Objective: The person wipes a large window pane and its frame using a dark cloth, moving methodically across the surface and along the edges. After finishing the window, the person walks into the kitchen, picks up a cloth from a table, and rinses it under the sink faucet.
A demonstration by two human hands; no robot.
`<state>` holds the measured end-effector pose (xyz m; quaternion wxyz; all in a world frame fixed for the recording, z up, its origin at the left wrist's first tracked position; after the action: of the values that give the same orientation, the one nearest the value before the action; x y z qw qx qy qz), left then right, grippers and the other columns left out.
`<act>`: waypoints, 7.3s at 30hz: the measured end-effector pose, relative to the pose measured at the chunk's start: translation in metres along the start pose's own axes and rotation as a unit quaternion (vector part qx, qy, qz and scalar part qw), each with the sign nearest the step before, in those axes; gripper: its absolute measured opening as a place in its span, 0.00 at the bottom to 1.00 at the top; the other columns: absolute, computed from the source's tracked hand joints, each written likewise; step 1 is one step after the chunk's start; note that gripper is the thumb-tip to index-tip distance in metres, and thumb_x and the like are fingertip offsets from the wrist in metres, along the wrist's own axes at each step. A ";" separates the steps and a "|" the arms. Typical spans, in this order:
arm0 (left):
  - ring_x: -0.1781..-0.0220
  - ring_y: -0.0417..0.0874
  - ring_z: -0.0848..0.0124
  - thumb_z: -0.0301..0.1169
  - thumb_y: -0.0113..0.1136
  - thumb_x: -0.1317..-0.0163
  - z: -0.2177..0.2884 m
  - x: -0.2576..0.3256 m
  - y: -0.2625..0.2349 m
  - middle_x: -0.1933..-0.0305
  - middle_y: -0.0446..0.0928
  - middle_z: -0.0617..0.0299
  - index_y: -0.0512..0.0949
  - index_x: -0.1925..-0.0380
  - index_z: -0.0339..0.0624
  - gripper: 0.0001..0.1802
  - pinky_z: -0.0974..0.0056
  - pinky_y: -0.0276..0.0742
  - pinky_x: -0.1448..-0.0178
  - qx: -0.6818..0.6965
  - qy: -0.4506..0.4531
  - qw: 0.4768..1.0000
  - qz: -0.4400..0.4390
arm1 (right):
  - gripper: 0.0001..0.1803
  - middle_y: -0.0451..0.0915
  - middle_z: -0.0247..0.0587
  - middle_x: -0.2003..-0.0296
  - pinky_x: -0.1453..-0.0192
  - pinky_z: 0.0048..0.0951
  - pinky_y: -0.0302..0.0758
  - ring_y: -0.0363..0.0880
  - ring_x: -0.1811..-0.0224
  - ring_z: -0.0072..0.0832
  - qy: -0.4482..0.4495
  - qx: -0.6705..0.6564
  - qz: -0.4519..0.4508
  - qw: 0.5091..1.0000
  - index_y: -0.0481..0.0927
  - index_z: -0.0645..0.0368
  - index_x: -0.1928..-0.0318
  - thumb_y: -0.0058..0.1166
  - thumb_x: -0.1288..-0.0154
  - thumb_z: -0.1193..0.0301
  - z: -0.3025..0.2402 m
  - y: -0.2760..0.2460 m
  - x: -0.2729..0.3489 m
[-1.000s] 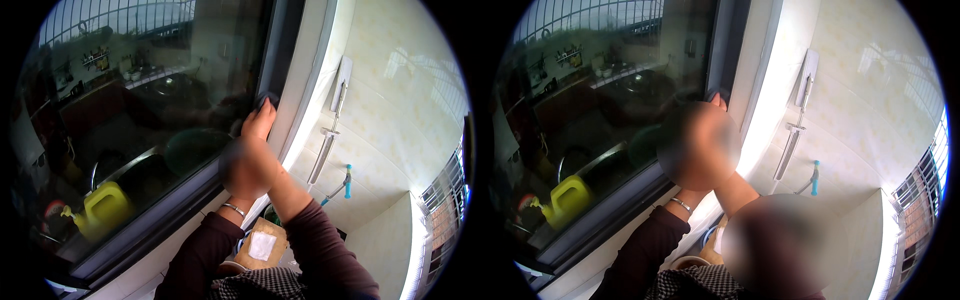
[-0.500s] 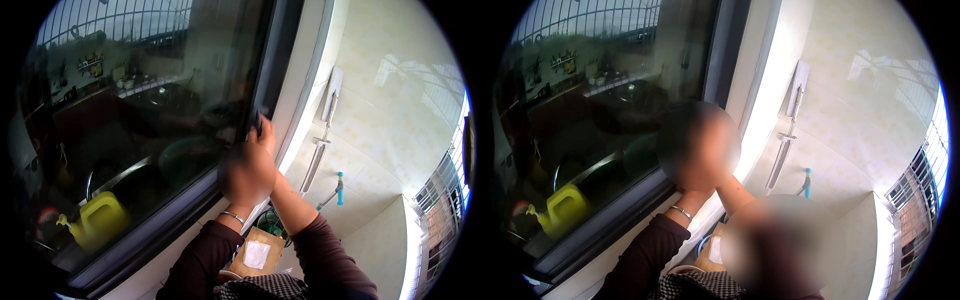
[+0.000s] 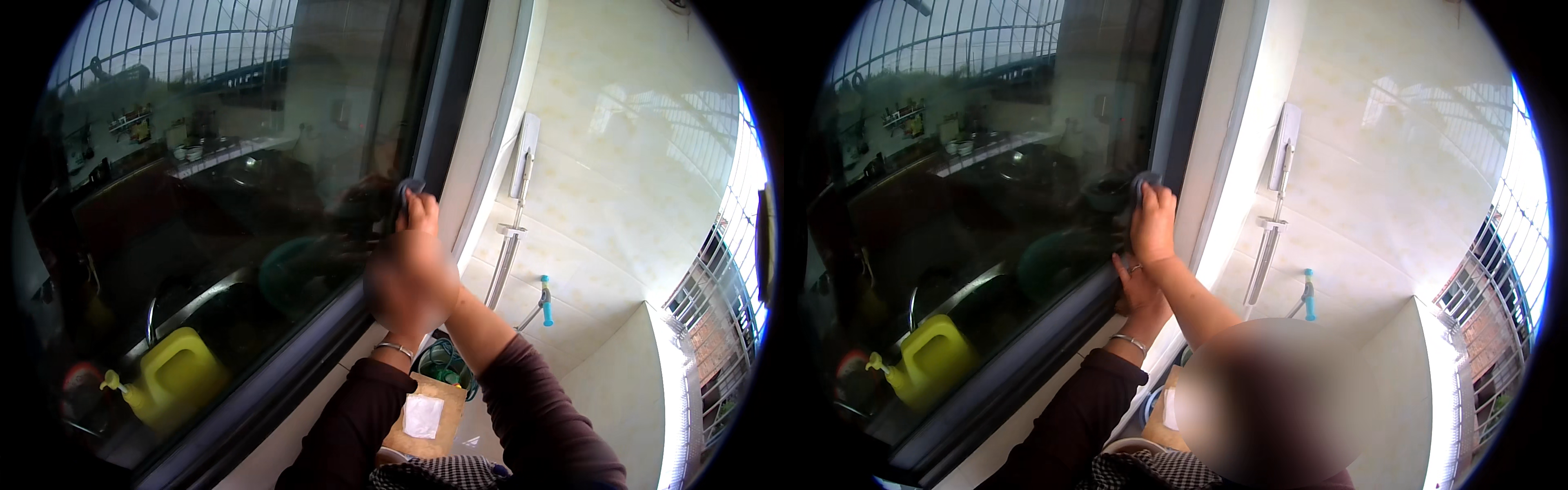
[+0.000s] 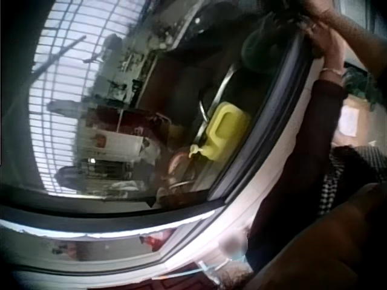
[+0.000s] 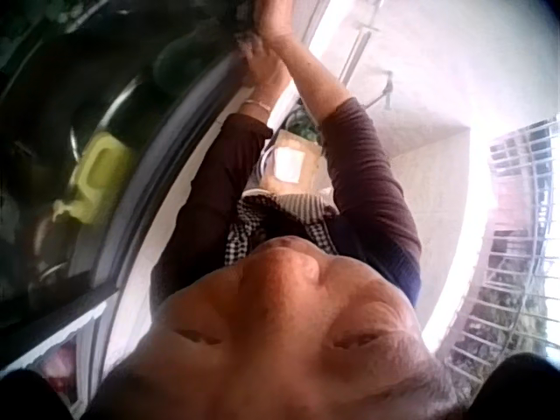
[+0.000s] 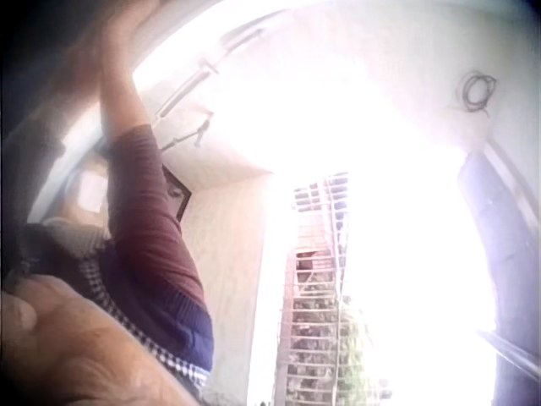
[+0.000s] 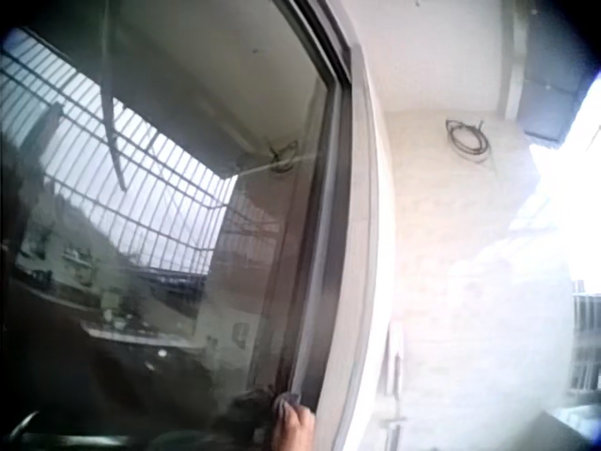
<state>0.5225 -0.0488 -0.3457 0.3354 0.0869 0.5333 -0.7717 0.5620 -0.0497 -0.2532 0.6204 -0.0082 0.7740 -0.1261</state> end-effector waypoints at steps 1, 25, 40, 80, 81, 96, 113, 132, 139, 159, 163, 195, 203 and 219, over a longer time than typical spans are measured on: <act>0.23 0.48 0.42 0.52 0.43 0.32 0.004 0.004 -0.016 0.26 0.60 0.49 0.67 0.32 0.44 0.33 0.33 0.31 0.24 0.030 -0.009 0.999 -0.034 | 0.25 0.73 0.56 0.49 0.41 0.45 0.70 0.70 0.48 0.54 0.016 -0.010 -0.008 1.000 0.75 0.68 0.47 0.51 0.49 0.88 -0.001 -0.002 0.005; 0.36 0.66 0.46 0.37 0.61 0.42 0.024 -0.052 -0.058 0.24 0.48 0.35 0.59 0.32 0.30 0.41 0.51 0.69 0.36 -0.026 0.098 0.964 0.246 | 0.24 0.71 0.42 0.41 0.38 0.42 0.72 0.71 0.41 0.46 -0.148 0.193 0.084 0.966 0.78 0.42 0.41 0.48 0.38 0.75 -0.062 -0.074 -0.427; 0.46 0.69 0.58 0.38 0.60 0.44 0.015 -0.067 -0.053 0.24 0.55 0.44 0.65 0.32 0.39 0.38 0.56 0.71 0.46 -0.060 0.114 0.948 0.291 | 0.19 0.78 0.38 0.46 0.39 0.41 0.69 0.73 0.40 0.38 -0.190 0.431 0.205 0.858 0.77 0.52 0.43 0.43 0.32 0.73 -0.095 -0.075 -0.474; 0.39 0.64 0.52 0.32 0.62 0.44 0.075 -0.136 -0.138 0.24 0.54 0.44 0.62 0.32 0.30 0.40 0.56 0.64 0.33 -0.017 0.132 0.925 0.355 | 0.05 0.73 0.39 0.63 0.49 0.36 0.75 0.72 0.55 0.38 -0.320 0.257 -0.083 0.908 0.83 0.57 0.68 0.58 0.47 0.77 -0.023 -0.099 -0.248; 0.38 0.65 0.51 0.32 0.63 0.45 0.076 -0.135 -0.139 0.24 0.54 0.44 0.62 0.32 0.31 0.39 0.56 0.65 0.33 -0.015 0.127 0.930 0.344 | 0.07 0.74 0.40 0.62 0.49 0.36 0.75 0.72 0.54 0.38 -0.283 0.241 -0.106 0.922 0.84 0.57 0.66 0.60 0.48 0.77 -0.019 -0.100 -0.237; 0.32 0.67 0.50 0.33 0.64 0.45 0.096 -0.016 -0.364 0.34 0.71 0.48 0.75 0.42 0.37 0.28 0.46 0.59 0.30 -0.335 0.208 0.783 0.481 | 0.21 0.72 0.50 0.46 0.38 0.38 0.70 0.72 0.43 0.46 0.063 -0.289 0.219 0.930 0.76 0.57 0.41 0.51 0.36 0.76 -0.032 -0.094 -0.280; 0.28 0.63 0.47 0.51 0.63 0.41 0.076 -0.008 -0.481 0.29 0.64 0.47 0.74 0.38 0.50 0.32 0.41 0.48 0.26 -0.550 0.147 0.689 0.449 | 0.25 0.70 0.60 0.36 0.27 0.44 0.60 0.65 0.32 0.53 -0.286 -0.197 0.297 0.890 0.75 0.62 0.39 0.42 0.26 0.59 -0.212 -0.077 -0.458; 0.33 0.66 0.48 0.45 0.65 0.44 0.070 0.023 -0.513 0.32 0.65 0.43 0.73 0.41 0.45 0.31 0.45 0.56 0.30 -0.387 0.224 0.734 0.510 | 0.23 0.73 0.51 0.37 0.27 0.41 0.62 0.66 0.32 0.46 -0.445 -0.275 0.225 0.822 0.77 0.54 0.40 0.41 0.29 0.61 -0.403 -0.100 -0.454; 0.46 0.75 0.53 0.35 0.62 0.42 0.079 0.108 -0.630 0.53 0.77 0.52 0.76 0.51 0.39 0.20 0.51 0.67 0.39 -0.504 0.163 0.561 0.636 | 0.22 0.71 0.49 0.35 0.24 0.40 0.57 0.62 0.28 0.42 -0.466 -0.237 0.223 0.823 0.76 0.52 0.38 0.44 0.29 0.64 -0.400 -0.100 -0.413; 0.53 0.77 0.53 0.37 0.58 0.36 0.049 0.192 -0.675 0.57 0.78 0.54 0.77 0.57 0.42 0.12 0.52 0.72 0.47 -0.446 0.222 0.514 0.698 | 0.20 0.73 0.51 0.38 0.27 0.44 0.61 0.65 0.31 0.48 -0.637 -0.306 0.144 0.693 0.79 0.54 0.44 0.45 0.31 0.61 -0.578 -0.106 -0.290; 0.51 0.78 0.54 0.35 0.59 0.38 0.029 0.190 -0.668 0.54 0.79 0.55 0.78 0.56 0.41 0.13 0.53 0.72 0.46 -0.498 0.182 0.555 0.641 | 0.19 0.73 0.42 0.37 0.25 0.44 0.60 0.66 0.31 0.42 -0.616 -0.316 0.122 0.711 0.80 0.47 0.45 0.55 0.38 0.64 -0.495 -0.081 -0.203; 0.38 0.68 0.47 0.40 0.59 0.36 0.028 0.194 -0.668 0.40 0.69 0.42 0.69 0.40 0.36 0.28 0.48 0.64 0.34 -0.404 0.211 0.565 0.688 | 0.17 0.79 0.51 0.50 0.36 0.41 0.69 0.74 0.44 0.45 -0.582 -0.312 0.223 0.718 0.80 0.68 0.53 0.45 0.36 0.69 -0.628 -0.122 -0.342; 0.46 0.73 0.46 0.42 0.62 0.39 0.020 0.187 -0.663 0.52 0.73 0.40 0.69 0.46 0.31 0.28 0.48 0.74 0.44 -0.360 0.165 0.605 0.691 | 0.21 0.75 0.57 0.44 0.31 0.48 0.64 0.69 0.39 0.53 -0.472 -0.129 0.328 0.808 0.76 0.67 0.46 0.40 0.31 0.67 -0.602 -0.116 -0.434; 0.27 0.63 0.49 0.45 0.55 0.33 0.017 0.169 -0.650 0.31 0.67 0.41 0.69 0.36 0.38 0.30 0.47 0.53 0.24 -0.501 0.109 0.622 0.592 | 0.24 0.70 0.55 0.36 0.24 0.45 0.58 0.64 0.31 0.49 -0.385 -0.185 0.221 0.877 0.76 0.58 0.41 0.47 0.40 0.74 -0.419 -0.092 -0.298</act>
<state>0.0012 -0.0014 0.0750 0.6509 0.2857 0.7033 -0.0046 0.2136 -0.0104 0.1344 0.8683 0.0007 0.4649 0.1728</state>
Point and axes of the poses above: each hand's wrist, its own x-axis away from the middle knuckle, its own y-axis out of the palm, z = x × y, the point moved 7 cm from there along -x, towards the middle knuckle
